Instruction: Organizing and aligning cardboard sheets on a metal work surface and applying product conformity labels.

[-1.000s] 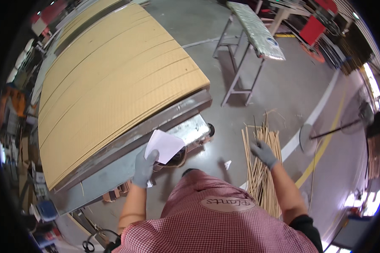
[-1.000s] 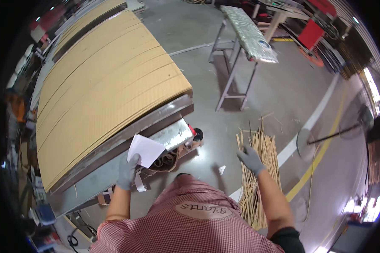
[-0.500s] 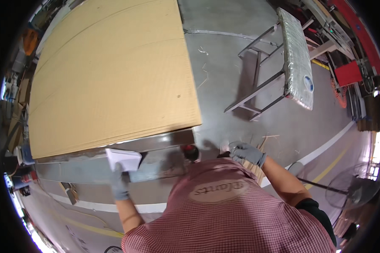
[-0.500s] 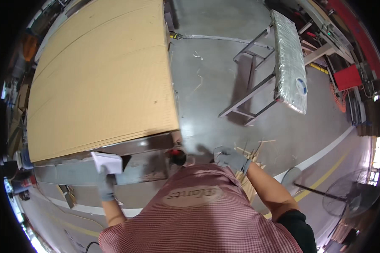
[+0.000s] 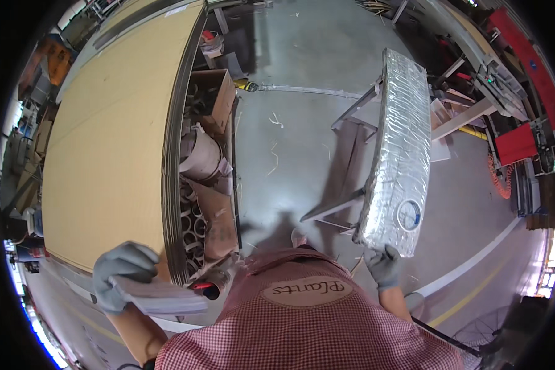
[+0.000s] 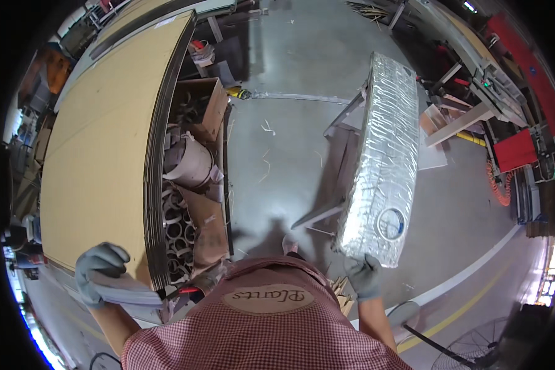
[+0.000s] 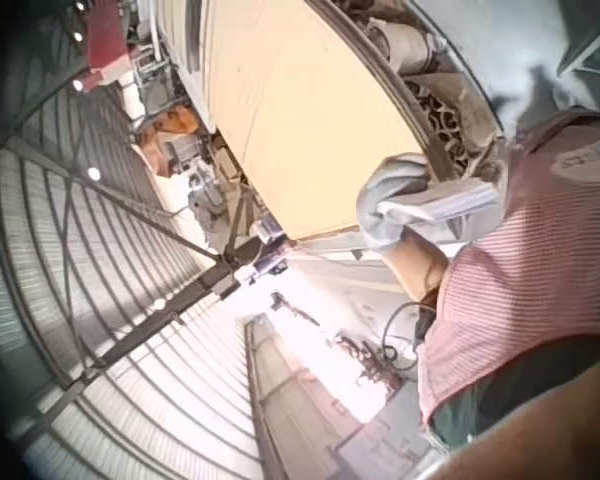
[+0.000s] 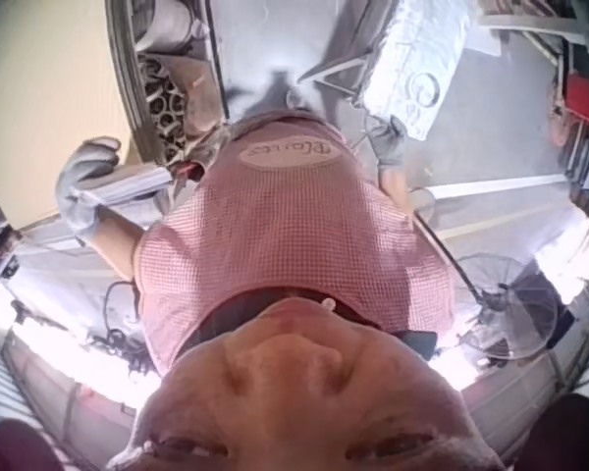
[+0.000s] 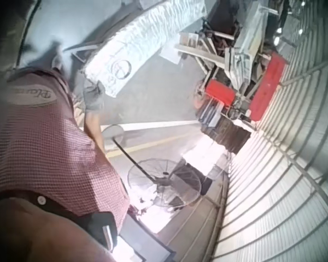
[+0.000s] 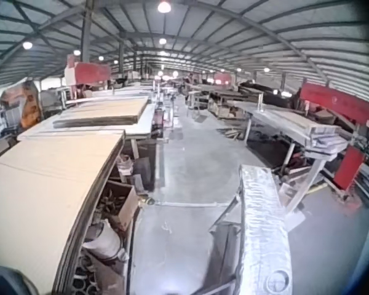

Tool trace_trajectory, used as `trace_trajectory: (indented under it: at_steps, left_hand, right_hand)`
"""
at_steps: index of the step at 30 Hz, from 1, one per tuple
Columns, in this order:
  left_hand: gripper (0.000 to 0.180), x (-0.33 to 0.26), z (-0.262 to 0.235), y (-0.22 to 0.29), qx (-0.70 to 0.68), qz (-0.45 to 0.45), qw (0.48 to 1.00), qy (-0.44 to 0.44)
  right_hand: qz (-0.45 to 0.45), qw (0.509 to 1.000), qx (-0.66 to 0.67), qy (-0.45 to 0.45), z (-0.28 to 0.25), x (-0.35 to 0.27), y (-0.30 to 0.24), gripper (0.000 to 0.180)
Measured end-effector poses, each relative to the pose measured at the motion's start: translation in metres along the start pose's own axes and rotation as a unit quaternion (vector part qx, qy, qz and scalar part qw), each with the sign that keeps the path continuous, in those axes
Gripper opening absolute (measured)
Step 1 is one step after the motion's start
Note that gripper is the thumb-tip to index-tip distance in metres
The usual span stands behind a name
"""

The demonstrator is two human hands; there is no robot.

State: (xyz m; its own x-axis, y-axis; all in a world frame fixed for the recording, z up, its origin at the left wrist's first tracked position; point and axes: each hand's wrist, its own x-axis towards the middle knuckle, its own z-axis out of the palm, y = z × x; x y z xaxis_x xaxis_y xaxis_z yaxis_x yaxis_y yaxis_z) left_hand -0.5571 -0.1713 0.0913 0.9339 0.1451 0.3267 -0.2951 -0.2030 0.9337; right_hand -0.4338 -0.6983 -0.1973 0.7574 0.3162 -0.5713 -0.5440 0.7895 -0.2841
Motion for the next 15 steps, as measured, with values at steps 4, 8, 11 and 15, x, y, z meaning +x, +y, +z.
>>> trace_trajectory:
  at_steps: [4, 8, 11, 15]
  left_hand:
    - [0.034, 0.094, 0.019, -0.017, -0.015, -0.037, 0.986, -0.163]
    - [0.030, 0.169, 0.032, -0.063, -0.016, -0.041, 0.959, -0.280]
    - [0.026, 0.228, 0.043, -0.088, 0.029, -0.016, 0.929, -0.370]
    - [0.027, 0.294, 0.047, -0.120, 0.052, 0.035, 0.916, -0.396]
  right_hand:
    - [-0.131, 0.907, -0.384, 0.115, 0.017, -0.024, -0.035, 0.010]
    - [-0.044, 0.722, -0.648, 0.238, 0.078, -0.025, -0.098, 0.019]
    - [-0.366, 0.689, -0.588, 0.212, 0.118, 0.020, -0.078, 0.025]
    - [-0.296, 0.584, -0.731, 0.192, 0.125, 0.065, -0.106, 0.022]
